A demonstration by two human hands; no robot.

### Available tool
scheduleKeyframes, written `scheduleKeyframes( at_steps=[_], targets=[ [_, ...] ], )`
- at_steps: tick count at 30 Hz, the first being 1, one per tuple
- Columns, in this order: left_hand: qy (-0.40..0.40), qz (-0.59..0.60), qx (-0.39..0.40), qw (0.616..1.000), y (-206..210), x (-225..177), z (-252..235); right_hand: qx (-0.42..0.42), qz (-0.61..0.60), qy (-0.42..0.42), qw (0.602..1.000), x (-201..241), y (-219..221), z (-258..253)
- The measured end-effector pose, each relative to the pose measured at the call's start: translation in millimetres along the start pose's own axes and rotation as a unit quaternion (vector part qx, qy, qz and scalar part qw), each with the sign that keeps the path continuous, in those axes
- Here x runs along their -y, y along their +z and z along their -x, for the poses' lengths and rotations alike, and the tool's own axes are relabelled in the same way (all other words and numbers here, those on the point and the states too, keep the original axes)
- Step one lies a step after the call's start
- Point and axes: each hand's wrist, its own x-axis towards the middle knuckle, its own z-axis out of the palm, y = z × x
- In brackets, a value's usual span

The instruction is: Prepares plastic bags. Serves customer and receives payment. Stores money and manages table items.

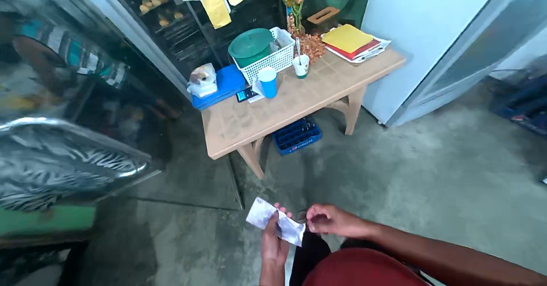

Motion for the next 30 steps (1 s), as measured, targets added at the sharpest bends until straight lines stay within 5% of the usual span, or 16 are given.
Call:
scheduleKeyframes(
  at_steps=[6, 10, 16, 21, 26, 30],
  targets=[
    [0.000, -0.147, -0.009, 0.989, 78, -75, -106, -0.164, 0.104, -0.038, 0.980, 122, -149, -90],
    [-0.008, -0.186, -0.063, 0.980, 71, -85, -168, -0.247, 0.127, -0.046, 0.960, 196, -240, -168],
    [0.033, -0.087, -0.223, 0.971, 51, -99, -238, -0.356, 0.181, -0.130, 0.907, 264, -361, -343],
    [0.085, -0.091, -0.280, 0.952, 85, -119, -282, -0.408, 0.309, -0.032, 0.858, 309, -451, -468],
    [0.088, -0.350, -0.205, 0.910, 131, -126, -320, -0.386, 0.331, 0.098, 0.856, 332, -484, -518],
    [0.052, -0.429, -0.131, 0.892, 154, -131, -354, -0.409, 0.280, 0.067, 0.866, 337, -501, -523]
  ],
)
